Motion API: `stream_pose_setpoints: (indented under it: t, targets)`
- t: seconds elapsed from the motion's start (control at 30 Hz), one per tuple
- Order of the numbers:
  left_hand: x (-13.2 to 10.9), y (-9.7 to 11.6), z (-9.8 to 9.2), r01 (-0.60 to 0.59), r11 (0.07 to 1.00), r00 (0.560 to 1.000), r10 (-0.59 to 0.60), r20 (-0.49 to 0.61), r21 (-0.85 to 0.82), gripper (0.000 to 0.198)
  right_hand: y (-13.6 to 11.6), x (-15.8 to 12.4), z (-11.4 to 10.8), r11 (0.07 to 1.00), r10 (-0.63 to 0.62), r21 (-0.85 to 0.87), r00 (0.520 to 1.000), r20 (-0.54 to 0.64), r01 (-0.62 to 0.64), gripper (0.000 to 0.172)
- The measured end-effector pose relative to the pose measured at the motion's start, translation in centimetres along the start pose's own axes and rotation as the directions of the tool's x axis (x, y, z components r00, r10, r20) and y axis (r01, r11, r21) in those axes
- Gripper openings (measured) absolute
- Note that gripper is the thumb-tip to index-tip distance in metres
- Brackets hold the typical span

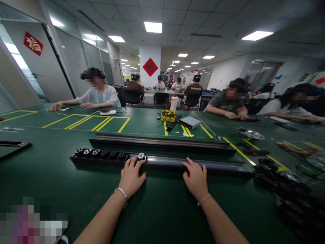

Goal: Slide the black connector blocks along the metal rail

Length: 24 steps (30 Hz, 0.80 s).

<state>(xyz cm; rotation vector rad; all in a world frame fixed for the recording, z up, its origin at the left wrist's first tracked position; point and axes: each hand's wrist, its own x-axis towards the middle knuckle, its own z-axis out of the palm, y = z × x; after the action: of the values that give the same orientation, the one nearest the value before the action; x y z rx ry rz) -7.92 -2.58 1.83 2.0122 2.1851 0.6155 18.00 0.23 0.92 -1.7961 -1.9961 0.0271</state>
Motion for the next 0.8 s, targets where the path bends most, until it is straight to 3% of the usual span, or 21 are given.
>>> stream_pose_setpoints:
  t: [0.8]
  targets:
    - [0.18, 0.02, 0.08, 0.025, 1.000, 1.000, -0.025, -0.017, 0.017, 0.043, -0.38, 0.01, -0.45, 1.000, 0.015, -0.004, 1.000, 0.026, -0.015, 0.040]
